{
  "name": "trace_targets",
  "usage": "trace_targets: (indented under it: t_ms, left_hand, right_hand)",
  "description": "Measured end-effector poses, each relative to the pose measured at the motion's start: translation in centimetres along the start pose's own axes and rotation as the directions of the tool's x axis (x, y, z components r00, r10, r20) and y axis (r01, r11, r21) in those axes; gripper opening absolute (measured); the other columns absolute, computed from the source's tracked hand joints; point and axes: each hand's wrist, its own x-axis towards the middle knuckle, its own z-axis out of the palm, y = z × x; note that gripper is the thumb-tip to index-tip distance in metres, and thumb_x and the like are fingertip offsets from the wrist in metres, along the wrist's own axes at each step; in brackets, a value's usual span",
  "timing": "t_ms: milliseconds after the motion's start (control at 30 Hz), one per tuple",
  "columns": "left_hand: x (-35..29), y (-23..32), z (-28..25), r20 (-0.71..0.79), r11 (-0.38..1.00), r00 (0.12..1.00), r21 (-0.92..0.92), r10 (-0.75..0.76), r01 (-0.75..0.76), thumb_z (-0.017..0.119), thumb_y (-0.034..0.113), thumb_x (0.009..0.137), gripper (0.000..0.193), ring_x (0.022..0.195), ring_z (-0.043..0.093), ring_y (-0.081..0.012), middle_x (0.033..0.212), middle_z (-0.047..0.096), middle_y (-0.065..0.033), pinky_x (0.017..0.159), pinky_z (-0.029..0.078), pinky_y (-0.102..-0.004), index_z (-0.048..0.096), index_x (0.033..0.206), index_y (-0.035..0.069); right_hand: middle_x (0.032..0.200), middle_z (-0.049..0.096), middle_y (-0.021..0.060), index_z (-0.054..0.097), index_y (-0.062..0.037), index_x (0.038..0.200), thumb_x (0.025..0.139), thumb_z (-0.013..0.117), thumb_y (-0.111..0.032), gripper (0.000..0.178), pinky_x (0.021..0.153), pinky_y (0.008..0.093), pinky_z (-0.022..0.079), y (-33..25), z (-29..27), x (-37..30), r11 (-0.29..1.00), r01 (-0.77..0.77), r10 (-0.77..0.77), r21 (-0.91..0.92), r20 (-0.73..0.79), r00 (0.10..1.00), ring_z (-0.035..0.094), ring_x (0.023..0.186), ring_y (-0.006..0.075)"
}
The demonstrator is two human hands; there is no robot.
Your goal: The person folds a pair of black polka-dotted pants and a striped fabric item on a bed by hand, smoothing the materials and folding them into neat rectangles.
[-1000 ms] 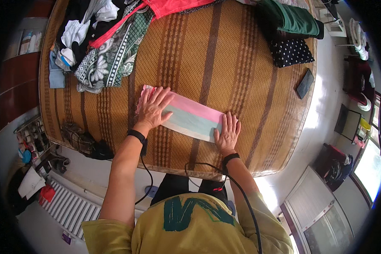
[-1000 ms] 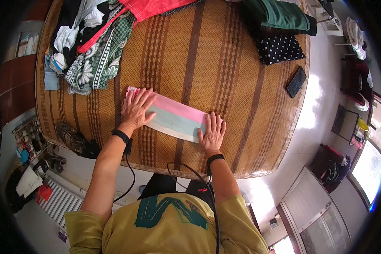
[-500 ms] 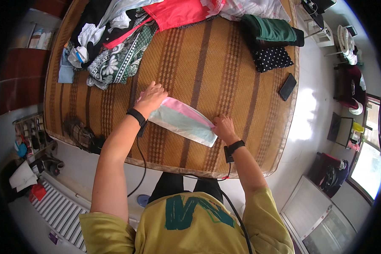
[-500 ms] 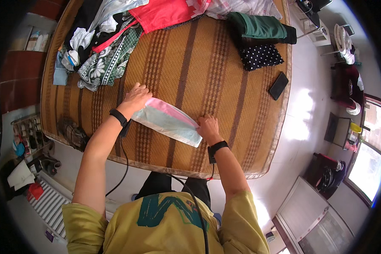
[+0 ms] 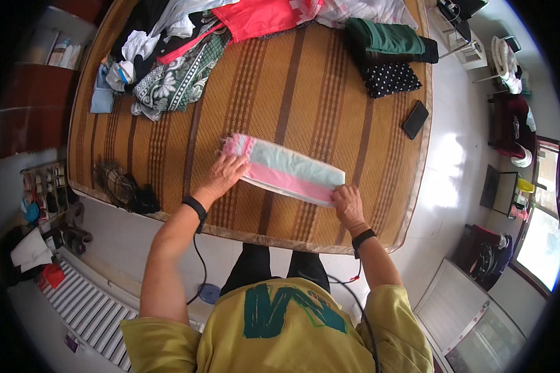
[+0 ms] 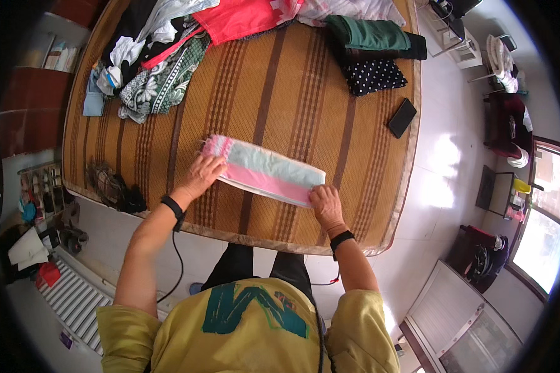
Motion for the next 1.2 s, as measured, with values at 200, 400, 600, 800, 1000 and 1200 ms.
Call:
trace_targets:
  t_ms: [200,400,600,800,1000,1200]
  left_hand:
    - [-2.1,5.1,2.0,0.165,0.906,0.934,-0.240,-0.317,0.350,0.060,-0.001,0.083,0.038,0.127,0.051,-0.0304,0.132,0.055,-0.0119,0.108,0.039,-0.0480,0.063,0.121,0.005]
    - [8.0,13.6,2.9,0.094,0.719,0.941,-0.622,-0.325,0.310,0.075,0.026,0.088,0.061,0.140,0.044,-0.0330,0.152,0.045,-0.0173,0.121,0.031,-0.0488,0.052,0.140,0.002]
    - [12.8,17.3,5.7,0.114,0.693,0.922,-0.627,-0.369,0.355,0.068,0.031,0.093,0.070,0.148,0.029,-0.0355,0.159,0.034,-0.0147,0.123,0.023,-0.0488,0.039,0.152,0.007]
    - [9.7,18.2,5.5,0.190,0.858,0.958,-0.432,-0.215,0.279,0.065,0.023,0.093,0.067,0.152,0.023,-0.0338,0.164,0.025,-0.0113,0.124,0.018,-0.0510,0.039,0.153,0.010]
    - [8.2,20.5,5.0,0.099,0.522,0.930,-0.805,-0.354,0.284,0.064,0.012,0.090,0.058,0.143,0.040,-0.0343,0.152,0.046,-0.0151,0.119,0.033,-0.0460,0.049,0.145,0.004]
    - [8.4,22.2,4.5,0.307,-0.182,0.802,-0.951,-0.512,0.249,0.052,0.029,0.105,0.047,0.134,0.049,-0.0282,0.141,0.055,-0.0170,0.114,0.036,-0.0383,0.052,0.141,0.000]
  right_hand:
    - [0.124,0.059,0.0147,0.064,-0.0071,0.102,0.072,0.060,0.005,0.032,0.104,0.0477,0.042,0.7,5.4,-5.6,0.896,-0.279,0.328,0.345,-0.089,0.941,0.052,0.120,0.0391]
    - [0.092,0.069,0.0052,0.063,0.0043,0.113,0.091,0.074,-0.019,0.034,0.073,0.0285,0.053,1.2,9.5,-3.5,0.190,-0.528,0.848,0.827,0.133,0.513,0.064,0.080,0.0147]
    - [0.088,0.070,0.0058,0.067,0.0021,0.109,0.089,0.074,-0.018,0.029,0.060,0.0259,0.051,3.2,7.0,-2.7,-0.194,-0.601,0.669,0.775,0.552,0.497,0.065,0.071,0.0129]
    - [0.091,0.069,0.0049,0.065,0.0001,0.113,0.090,0.070,-0.016,0.029,0.060,0.0259,0.052,1.3,4.6,-2.4,-0.271,-0.560,0.597,0.783,0.593,0.540,0.065,0.072,0.0129]
    - [0.100,0.067,0.0070,0.058,0.0003,0.125,0.091,0.068,-0.013,0.038,0.072,0.0258,0.054,-1.7,3.1,-1.5,-0.281,-0.406,0.665,0.870,0.482,0.571,0.066,0.086,0.0146]
    - [0.101,0.068,0.0102,0.043,0.0039,0.141,0.087,0.069,-0.008,0.061,0.076,0.0309,0.056,-5.6,2.3,0.9,0.086,-0.358,0.699,0.930,0.200,0.687,0.066,0.088,0.0175]
